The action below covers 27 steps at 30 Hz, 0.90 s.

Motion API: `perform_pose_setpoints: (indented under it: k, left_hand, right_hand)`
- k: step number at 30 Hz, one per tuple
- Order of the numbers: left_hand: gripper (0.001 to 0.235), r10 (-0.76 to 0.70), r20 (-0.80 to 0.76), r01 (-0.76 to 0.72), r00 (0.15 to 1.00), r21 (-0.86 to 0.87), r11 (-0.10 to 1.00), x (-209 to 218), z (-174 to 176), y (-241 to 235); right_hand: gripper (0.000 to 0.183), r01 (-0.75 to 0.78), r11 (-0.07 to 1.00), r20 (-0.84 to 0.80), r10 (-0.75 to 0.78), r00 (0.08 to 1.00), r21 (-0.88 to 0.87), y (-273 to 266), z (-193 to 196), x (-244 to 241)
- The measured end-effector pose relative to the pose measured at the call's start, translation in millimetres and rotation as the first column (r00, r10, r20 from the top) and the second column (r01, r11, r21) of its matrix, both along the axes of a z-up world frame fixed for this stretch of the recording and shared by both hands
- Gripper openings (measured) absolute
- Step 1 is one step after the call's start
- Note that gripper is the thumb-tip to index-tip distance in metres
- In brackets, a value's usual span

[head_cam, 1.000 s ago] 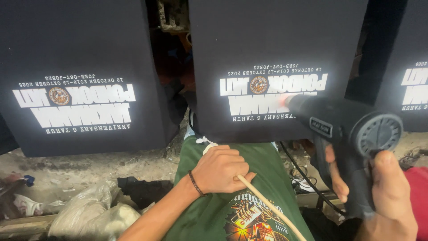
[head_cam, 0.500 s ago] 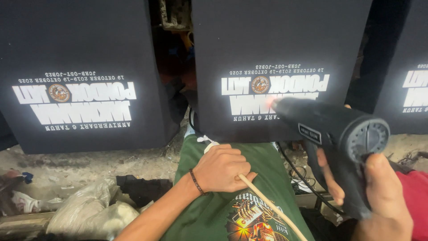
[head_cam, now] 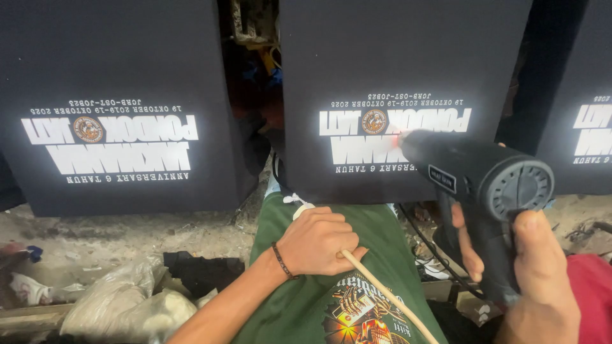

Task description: Using a handheld heat gun to dry the ink on a series of screen-printed shirts laid out on a production line.

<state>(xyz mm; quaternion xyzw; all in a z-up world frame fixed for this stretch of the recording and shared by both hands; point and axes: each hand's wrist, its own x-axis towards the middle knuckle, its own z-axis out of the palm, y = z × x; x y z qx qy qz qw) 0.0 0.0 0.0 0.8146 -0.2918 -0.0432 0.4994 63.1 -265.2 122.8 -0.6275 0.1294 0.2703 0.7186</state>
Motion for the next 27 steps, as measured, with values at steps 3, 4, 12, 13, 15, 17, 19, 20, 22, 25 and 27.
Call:
perform_pose_setpoints:
  k: [3, 4, 12, 13, 15, 17, 19, 20, 22, 25, 27]
  left_hand:
    - [0.051, -0.004, -0.009, 0.003, 1.0, -0.004, 1.0, 1, 0, 0]
    - [0.05, -0.009, -0.006, 0.009, 1.0, 0.0, 1.0, 2, 0, 0]
    - [0.049, -0.014, -0.004, 0.013, 1.0, -0.015, 1.0, 3, 0, 0]
    - [0.05, -0.006, -0.002, 0.006, 1.0, -0.021, 1.0, 3, 0, 0]
    - [0.05, 0.003, -0.004, -0.003, 1.0, -0.029, 1.0, 4, 1, -1]
    - [0.05, 0.006, -0.009, -0.006, 1.0, -0.014, 1.0, 3, 1, -1]
    - [0.049, 0.004, -0.011, -0.004, 1.0, -0.018, 1.0, 1, 0, -1]
    - [0.049, 0.001, -0.009, -0.001, 1.0, -0.023, 1.0, 1, -1, -1]
    - [0.05, 0.0, -0.01, 0.0, 1.0, -0.015, 1.0, 0, -4, -2]
    - [0.05, -0.012, -0.016, 0.012, 1.0, -0.008, 1.0, 0, -5, -2]
    - [0.05, -0.017, -0.016, 0.017, 1.0, -0.015, 1.0, 1, -5, -3]
  right_hand:
    - [0.082, 0.043, 0.986, -0.026, -0.04, 0.999, 0.16, 6, 5, 1]
    - [0.084, 0.045, 0.973, -0.061, -0.032, 0.998, 0.228, 7, 4, 0]
    - [0.072, 0.062, 0.998, 0.008, -0.062, 0.998, -0.007, 31, 12, 8]
    - [0.077, 0.054, 0.984, -0.059, -0.044, 0.997, 0.17, 24, 8, 5]
    - [0.091, 0.058, 0.939, -0.129, -0.015, 0.992, 0.339, 24, 6, 2]
    - [0.073, 0.057, 0.988, -0.112, -0.041, 0.993, 0.142, 36, 11, 3]
    - [0.067, -0.013, 0.998, -0.052, 0.016, 0.999, 0.06, 33, 7, 9]
    - [0.067, -0.076, 0.997, 0.008, 0.076, 0.997, -0.026, 31, 5, 13]
    - [0.063, -0.042, 0.994, -0.027, 0.045, 0.999, 0.106, 25, 5, 11]
    - [0.087, 0.018, 0.963, -0.102, 0.01, 0.995, 0.269, 29, 4, 8]
    - [0.092, 0.032, 0.954, -0.129, 0.007, 0.992, 0.297, 36, 4, 10]
